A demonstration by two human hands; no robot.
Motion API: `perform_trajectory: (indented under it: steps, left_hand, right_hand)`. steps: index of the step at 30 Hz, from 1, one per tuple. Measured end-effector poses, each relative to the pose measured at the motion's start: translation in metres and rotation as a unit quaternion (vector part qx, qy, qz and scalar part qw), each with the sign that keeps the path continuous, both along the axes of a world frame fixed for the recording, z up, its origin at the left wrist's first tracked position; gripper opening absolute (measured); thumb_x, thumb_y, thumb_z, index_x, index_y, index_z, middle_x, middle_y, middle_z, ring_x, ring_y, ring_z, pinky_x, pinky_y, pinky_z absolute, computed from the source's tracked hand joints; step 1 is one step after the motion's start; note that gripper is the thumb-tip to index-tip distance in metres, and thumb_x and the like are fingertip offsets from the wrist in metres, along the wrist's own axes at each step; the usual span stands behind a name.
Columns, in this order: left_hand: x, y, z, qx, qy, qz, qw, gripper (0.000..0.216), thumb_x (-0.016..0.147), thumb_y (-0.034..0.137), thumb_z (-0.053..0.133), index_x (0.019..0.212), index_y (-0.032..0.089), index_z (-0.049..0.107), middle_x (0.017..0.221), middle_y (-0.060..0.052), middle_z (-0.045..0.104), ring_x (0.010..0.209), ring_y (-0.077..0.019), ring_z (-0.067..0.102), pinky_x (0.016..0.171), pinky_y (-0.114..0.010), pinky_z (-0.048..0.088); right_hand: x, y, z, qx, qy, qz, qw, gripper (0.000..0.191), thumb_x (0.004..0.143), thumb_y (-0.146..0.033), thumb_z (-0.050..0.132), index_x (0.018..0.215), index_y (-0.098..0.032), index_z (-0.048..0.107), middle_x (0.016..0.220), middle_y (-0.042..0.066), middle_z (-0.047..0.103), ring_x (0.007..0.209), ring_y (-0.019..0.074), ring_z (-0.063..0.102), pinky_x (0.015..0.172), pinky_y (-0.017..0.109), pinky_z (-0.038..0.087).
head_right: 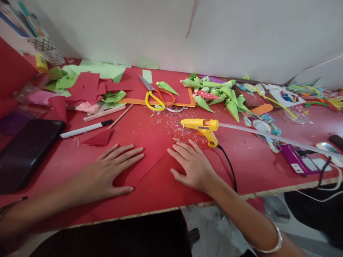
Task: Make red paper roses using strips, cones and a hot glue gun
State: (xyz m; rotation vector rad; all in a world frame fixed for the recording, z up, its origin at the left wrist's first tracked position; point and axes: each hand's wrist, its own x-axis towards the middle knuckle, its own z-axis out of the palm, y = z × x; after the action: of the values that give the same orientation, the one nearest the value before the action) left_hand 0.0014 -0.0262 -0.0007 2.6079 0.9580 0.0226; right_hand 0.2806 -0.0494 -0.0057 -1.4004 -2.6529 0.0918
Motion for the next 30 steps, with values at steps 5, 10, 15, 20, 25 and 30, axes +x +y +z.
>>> perform_trajectory:
  steps: [5,10,15,20,25,30]
  left_hand:
    - [0.000,0.000,0.003,0.011,0.018,-0.009,1.000,0.072,0.077,0.058,0.042,0.137,0.028,0.015,0.142,0.001,0.027,0.129,-0.0234,0.022,0.106,-0.042,0.013]
    - [0.006,-0.003,0.010,0.054,0.028,-0.027,0.998,0.067,0.078,0.050,0.048,0.135,0.025,0.023,0.140,-0.003,0.029,0.126,-0.0251,0.026,0.102,-0.042,0.022]
    - [0.018,-0.005,0.023,0.148,0.021,-0.013,0.989,0.063,0.077,0.052,0.049,0.130,0.020,0.035,0.131,-0.007,0.041,0.113,-0.0254,0.039,0.093,-0.038,0.032]
    - [0.024,-0.007,0.030,0.350,0.041,0.021,0.936,0.053,0.081,0.047,0.046,0.125,0.020,0.042,0.132,-0.007,0.040,0.111,-0.0275,0.039,0.087,-0.039,0.033]
    - [0.026,0.000,0.034,0.429,0.065,-0.020,0.901,0.033,0.085,0.017,0.040,0.116,0.017,0.052,0.114,-0.006,0.054,0.081,-0.0182,0.053,0.058,-0.029,0.041]
    - [0.020,0.019,0.037,0.397,0.012,0.020,0.917,0.041,0.085,0.012,0.034,0.120,0.030,0.045,0.080,-0.001,0.054,0.047,-0.0093,0.048,0.038,-0.022,0.031]
  right_hand:
    - [-0.013,0.004,0.003,-0.020,0.014,-0.036,0.999,0.038,0.083,-0.026,0.041,0.119,-0.015,0.047,0.118,0.010,0.051,0.112,0.0215,0.043,0.099,0.041,0.030]
    - [-0.030,0.008,0.007,-0.047,0.042,-0.058,0.996,0.037,0.084,-0.024,0.041,0.120,-0.017,0.043,0.116,0.009,0.050,0.108,0.0237,0.042,0.094,0.043,0.031]
    - [-0.040,0.012,0.018,-0.122,0.121,-0.057,0.984,0.025,0.085,-0.013,0.037,0.106,-0.023,0.047,0.100,0.003,0.057,0.098,0.0189,0.049,0.090,0.044,0.029]
    - [-0.052,0.008,0.028,-0.183,0.296,-0.093,0.933,0.027,0.083,-0.014,0.042,0.108,-0.024,0.041,0.090,0.001,0.054,0.086,0.0141,0.052,0.085,0.035,0.038]
    - [-0.062,-0.001,0.042,-0.207,0.388,-0.066,0.896,0.016,0.085,-0.017,0.039,0.099,-0.023,0.044,0.090,0.001,0.051,0.088,0.0120,0.050,0.078,0.025,0.043]
    - [-0.046,0.004,0.060,-0.099,0.331,0.044,0.937,0.050,0.079,-0.042,0.051,0.121,-0.020,0.036,0.108,0.008,0.048,0.104,0.0195,0.045,0.092,0.036,0.037]
